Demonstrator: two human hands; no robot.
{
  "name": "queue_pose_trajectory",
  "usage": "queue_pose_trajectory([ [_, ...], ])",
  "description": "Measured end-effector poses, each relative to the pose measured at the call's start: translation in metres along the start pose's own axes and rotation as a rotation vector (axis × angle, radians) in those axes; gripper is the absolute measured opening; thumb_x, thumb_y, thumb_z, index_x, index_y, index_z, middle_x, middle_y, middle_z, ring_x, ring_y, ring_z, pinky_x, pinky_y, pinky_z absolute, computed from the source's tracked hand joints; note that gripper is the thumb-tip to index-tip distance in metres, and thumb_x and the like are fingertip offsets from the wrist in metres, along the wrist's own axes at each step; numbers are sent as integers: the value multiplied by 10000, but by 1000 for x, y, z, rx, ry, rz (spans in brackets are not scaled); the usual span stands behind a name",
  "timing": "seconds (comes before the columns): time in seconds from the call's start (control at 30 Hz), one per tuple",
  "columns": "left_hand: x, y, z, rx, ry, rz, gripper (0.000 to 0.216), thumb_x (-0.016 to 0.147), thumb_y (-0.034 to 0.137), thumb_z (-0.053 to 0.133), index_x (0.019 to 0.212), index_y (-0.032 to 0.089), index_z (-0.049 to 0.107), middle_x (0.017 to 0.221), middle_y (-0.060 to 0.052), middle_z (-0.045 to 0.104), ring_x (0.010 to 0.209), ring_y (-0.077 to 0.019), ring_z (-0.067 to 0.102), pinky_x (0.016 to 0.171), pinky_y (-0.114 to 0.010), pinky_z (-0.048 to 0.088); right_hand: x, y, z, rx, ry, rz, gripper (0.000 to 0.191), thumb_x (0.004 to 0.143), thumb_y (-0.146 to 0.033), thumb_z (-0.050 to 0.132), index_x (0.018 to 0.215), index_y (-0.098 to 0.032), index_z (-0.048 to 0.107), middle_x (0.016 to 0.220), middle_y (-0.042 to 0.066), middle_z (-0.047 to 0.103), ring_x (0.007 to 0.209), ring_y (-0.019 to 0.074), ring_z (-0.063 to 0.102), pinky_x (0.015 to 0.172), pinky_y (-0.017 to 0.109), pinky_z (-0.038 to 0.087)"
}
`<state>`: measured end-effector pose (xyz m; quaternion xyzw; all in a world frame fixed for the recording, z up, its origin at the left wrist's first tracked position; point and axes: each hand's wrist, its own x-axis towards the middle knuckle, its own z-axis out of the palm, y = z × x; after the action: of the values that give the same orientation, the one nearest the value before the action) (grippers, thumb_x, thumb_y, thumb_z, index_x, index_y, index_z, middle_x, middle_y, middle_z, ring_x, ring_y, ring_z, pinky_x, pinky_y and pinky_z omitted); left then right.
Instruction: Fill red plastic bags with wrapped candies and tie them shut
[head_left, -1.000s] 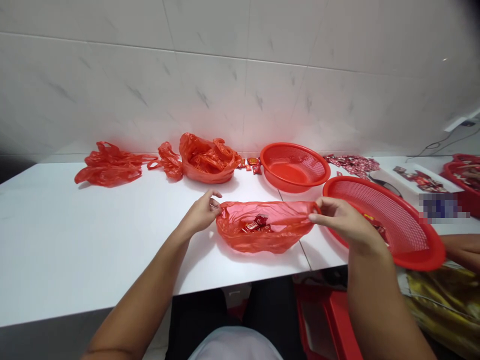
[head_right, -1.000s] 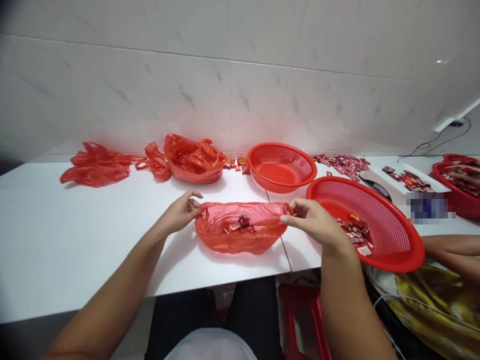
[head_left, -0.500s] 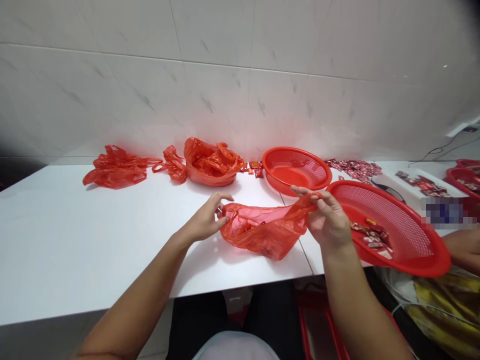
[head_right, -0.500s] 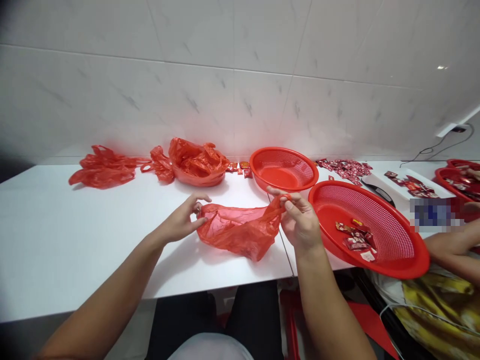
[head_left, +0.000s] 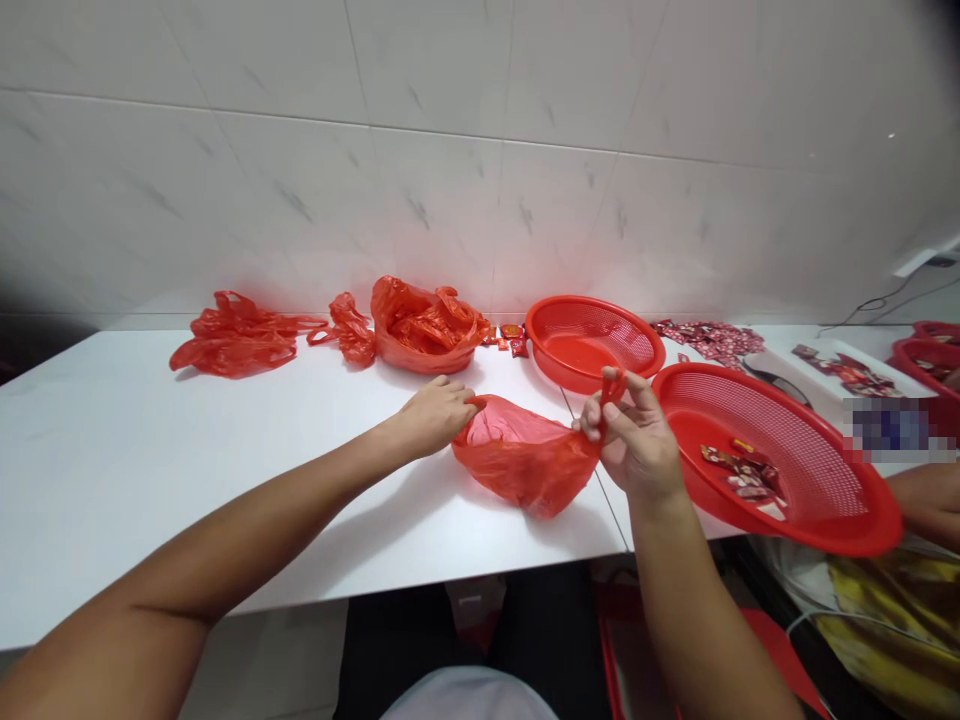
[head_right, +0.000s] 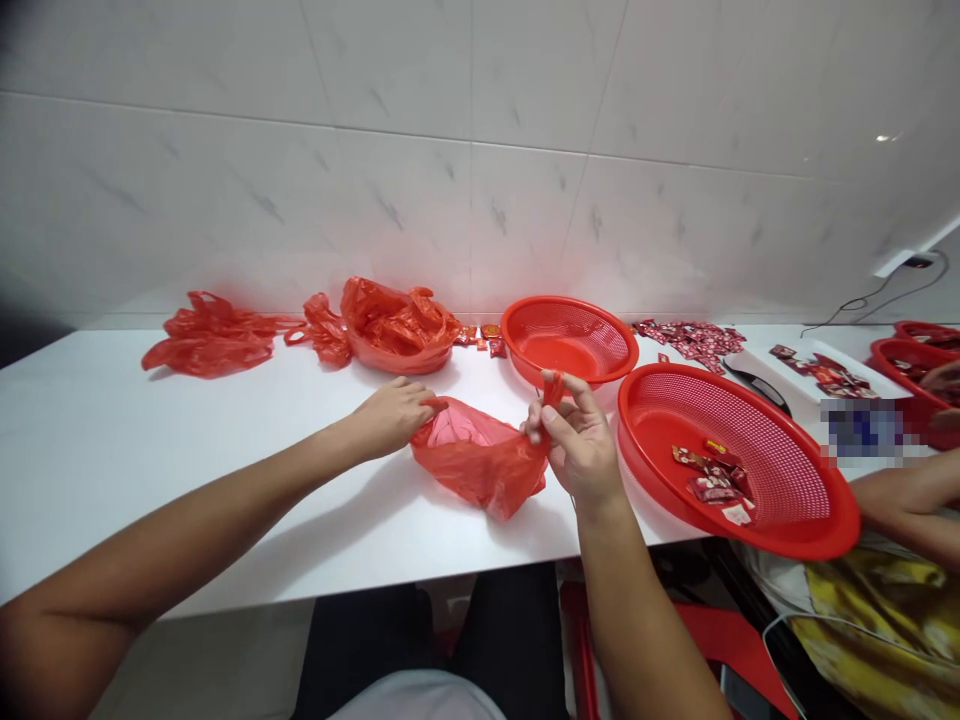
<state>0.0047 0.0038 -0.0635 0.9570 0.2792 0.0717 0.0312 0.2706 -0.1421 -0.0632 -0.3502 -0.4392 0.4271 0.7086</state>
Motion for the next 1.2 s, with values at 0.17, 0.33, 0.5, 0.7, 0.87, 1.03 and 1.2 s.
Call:
queue_pose_trajectory([
  [0.17, 2, 12, -19, -286, 132, 72, 149, 870, 175, 679, 925, 237, 802, 991, -94, 758, 952, -260, 686, 944, -420, 480, 1, -6, 3, -133, 3, 17, 704, 861, -423, 744, 1491, -449, 432, 821, 0, 572, 636, 189, 492, 665, 399, 527],
  [0.33, -8, 14, -46, -671, 178, 193, 73, 860, 240, 749, 902, 223, 807, 1371, -123, 649, 1280, -281, 610, 1055, -411, 519, 0, -11, -1, -36, -20, 8, 687, 883, -375, 736, 1484, -447, 411, 685, -55, 457, 568, 166, 404, 617, 343, 487],
  [0.5, -1, 23, -74, -987, 323, 53, 151, 810, 337, 838, 857, 196, 810, 1159, -121, 691, 1101, -254, 667, 912, -387, 580, 1, -15, 4, -125, -85, 69, 739, 885, -417, 756, 1532, -366, 401, 712, -56, 511, 547, 130, 419, 559, 293, 443],
  [0.7, 30, 82, -96, -755, 391, 104, 122, 784, 207, 819, 905, 219, 816, 1009, -55, 653, 929, -178, 629, 837, -326, 541, 10, -26, 55, -540, -369, 200, 373, 769, -466, 865, 948, -221, 650, 677, -41, 511, 582, 114, 447, 502, 239, 365],
  [0.87, 27, 87, -90, -869, 282, 136, 468, 819, 256, 807, 1270, 189, 704, 1145, -100, 723, 886, -168, 651, 761, -293, 534, 14, -27, 59, -375, -348, 327, 461, 981, -605, 561, 730, -243, 425, 476, -85, 368, 388, 84, 310, 388, 228, 306],
  [1.03, 7, 83, -50, -882, 426, 52, 174, 900, 306, 758, 1018, 183, 786, 975, -79, 765, 869, -186, 685, 794, -324, 548, 9, -16, 43, -193, -325, 470, 509, 922, -735, 590, 855, -238, 500, 454, -91, 456, 345, 86, 356, 388, 221, 370],
  [1.2, 2, 96, -31, -866, 544, -54, 92, 878, 282, 779, 857, 193, 772, 1013, -73, 746, 922, -193, 693, 768, -310, 549, -1, -9, 44, -23, -403, 496, 493, 917, -700, 635, 1022, -228, 541, 581, -64, 572, 432, 96, 466, 513, 255, 480],
])
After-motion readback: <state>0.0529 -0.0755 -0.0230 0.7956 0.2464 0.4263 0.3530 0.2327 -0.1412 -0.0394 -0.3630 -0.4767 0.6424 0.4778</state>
